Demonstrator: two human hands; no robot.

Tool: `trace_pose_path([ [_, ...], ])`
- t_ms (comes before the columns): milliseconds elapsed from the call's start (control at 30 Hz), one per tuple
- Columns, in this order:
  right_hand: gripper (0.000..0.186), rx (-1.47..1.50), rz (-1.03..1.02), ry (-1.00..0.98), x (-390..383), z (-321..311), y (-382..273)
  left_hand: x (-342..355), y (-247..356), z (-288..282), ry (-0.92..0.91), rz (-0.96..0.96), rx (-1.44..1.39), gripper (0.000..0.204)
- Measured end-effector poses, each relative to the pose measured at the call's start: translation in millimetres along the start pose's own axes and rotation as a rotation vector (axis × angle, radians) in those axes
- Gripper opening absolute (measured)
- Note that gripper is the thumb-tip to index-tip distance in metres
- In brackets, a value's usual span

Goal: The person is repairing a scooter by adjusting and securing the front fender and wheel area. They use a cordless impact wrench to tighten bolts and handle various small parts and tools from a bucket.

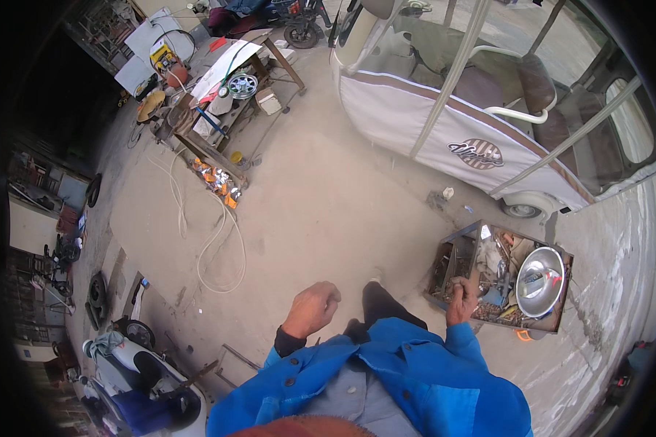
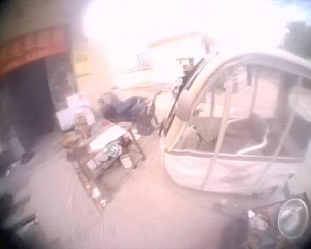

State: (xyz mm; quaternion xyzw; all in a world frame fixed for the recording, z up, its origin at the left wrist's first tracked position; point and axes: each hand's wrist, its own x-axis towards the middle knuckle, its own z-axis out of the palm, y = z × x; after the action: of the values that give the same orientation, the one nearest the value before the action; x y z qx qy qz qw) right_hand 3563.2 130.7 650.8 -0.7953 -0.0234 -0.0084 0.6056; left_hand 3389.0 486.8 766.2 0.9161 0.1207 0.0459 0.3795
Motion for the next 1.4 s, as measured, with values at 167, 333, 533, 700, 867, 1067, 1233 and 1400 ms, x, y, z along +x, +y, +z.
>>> trace_pose_path([
  [167,0.017,-0.021,0.004,-0.222,53.8,120.3,-44.5,73.7,-43.4,-54.3,-0.031,-0.022,-0.023,0.005],
  [333,0.016,-0.028,-0.193,-0.348,137.9,278.5,-94.5,140.0,-121.1,-119.0,0.023,-0.188,0.016,0.011],
  [533,0.013,0.136,-0.293,-0.580,248.6,481.8,-242.4,193.3,-188.2,-207.7,0.207,-0.290,-0.020,0.011],
  [700,0.012,0.350,-0.362,-0.687,312.0,636.2,-326.4,233.4,-248.6,-243.9,0.295,-0.516,-0.113,0.016],
  [867,0.015,0.453,-0.377,-0.624,377.1,742.8,-346.5,344.7,-326.7,-301.5,0.187,-0.533,-0.122,0.015],
  [1067,0.016,0.388,-0.253,-0.345,478.7,787.5,-381.5,506.6,-388.1,-422.3,0.196,-0.271,-0.057,0.010],
  [1233,0.024,0.252,-0.267,-0.162,582.9,814.4,-373.3,624.8,-432.4,-471.0,0.116,-0.207,0.032,0.008],
  [1400,0.027,0.332,-0.192,-0.111,699.4,875.2,-380.0,743.2,-441.0,-486.7,0.141,-0.209,0.036,0.008],
])
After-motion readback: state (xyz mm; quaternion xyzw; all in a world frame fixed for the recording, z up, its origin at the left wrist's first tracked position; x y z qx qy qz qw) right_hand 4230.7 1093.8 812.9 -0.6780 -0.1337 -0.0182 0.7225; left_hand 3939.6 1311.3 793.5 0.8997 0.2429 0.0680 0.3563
